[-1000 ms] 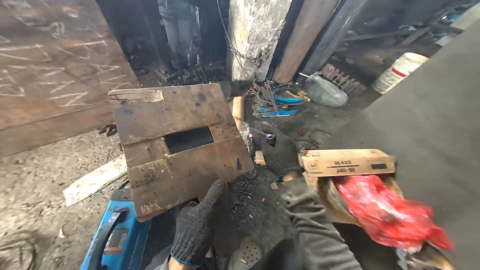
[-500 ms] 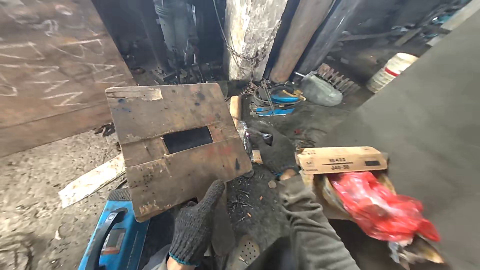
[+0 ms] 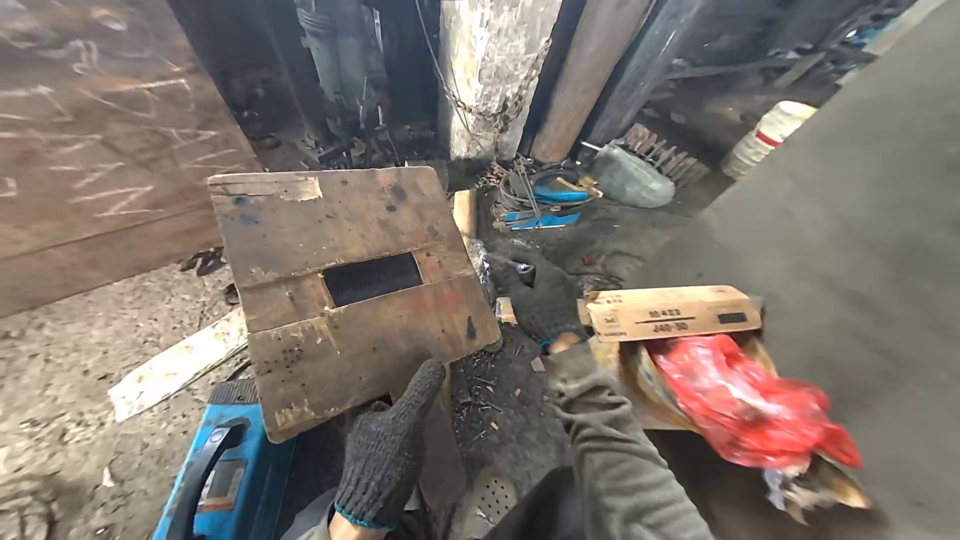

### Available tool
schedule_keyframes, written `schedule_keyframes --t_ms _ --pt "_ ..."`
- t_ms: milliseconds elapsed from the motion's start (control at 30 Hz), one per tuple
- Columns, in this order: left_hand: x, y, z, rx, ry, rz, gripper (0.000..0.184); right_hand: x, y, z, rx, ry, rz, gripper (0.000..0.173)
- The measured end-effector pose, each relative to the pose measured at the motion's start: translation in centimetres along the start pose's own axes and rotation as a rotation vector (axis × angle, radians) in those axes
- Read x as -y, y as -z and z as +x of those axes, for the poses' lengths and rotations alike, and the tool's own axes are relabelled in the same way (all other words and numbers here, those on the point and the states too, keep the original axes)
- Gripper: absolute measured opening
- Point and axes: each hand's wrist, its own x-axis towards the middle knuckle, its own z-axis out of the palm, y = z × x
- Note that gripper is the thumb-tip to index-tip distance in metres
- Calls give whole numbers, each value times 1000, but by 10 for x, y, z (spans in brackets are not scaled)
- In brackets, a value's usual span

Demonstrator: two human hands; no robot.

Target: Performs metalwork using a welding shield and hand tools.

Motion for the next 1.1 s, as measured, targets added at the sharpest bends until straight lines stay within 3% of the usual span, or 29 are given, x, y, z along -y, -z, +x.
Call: schedule_keyframes --t_ms 300,500,567,700,833,933,1100 --pt "1 3 0 10 13 27 32 10 7 0 -44 18 11 35" --pt "-2 1 -2 14 63 30 40 -3 4 -10 49 -14 2 38" --pt "-1 2 -2 21 40 -4 37 -1 6 -7 -15 0 8 37" --pt "-1 1 -4 18 55 11 40 -1 7 -21 221 -166 -10 41" --pt "0 3 -2 6 38 -25 38 0 3 -8 -42 0 27 36" --pt "0 2 -3 10 55 -4 39 -11 -7 -6 -39 3 31 34" --pt "0 3 -1 9 31 -30 39 6 9 -9 -26 -22 31 34"
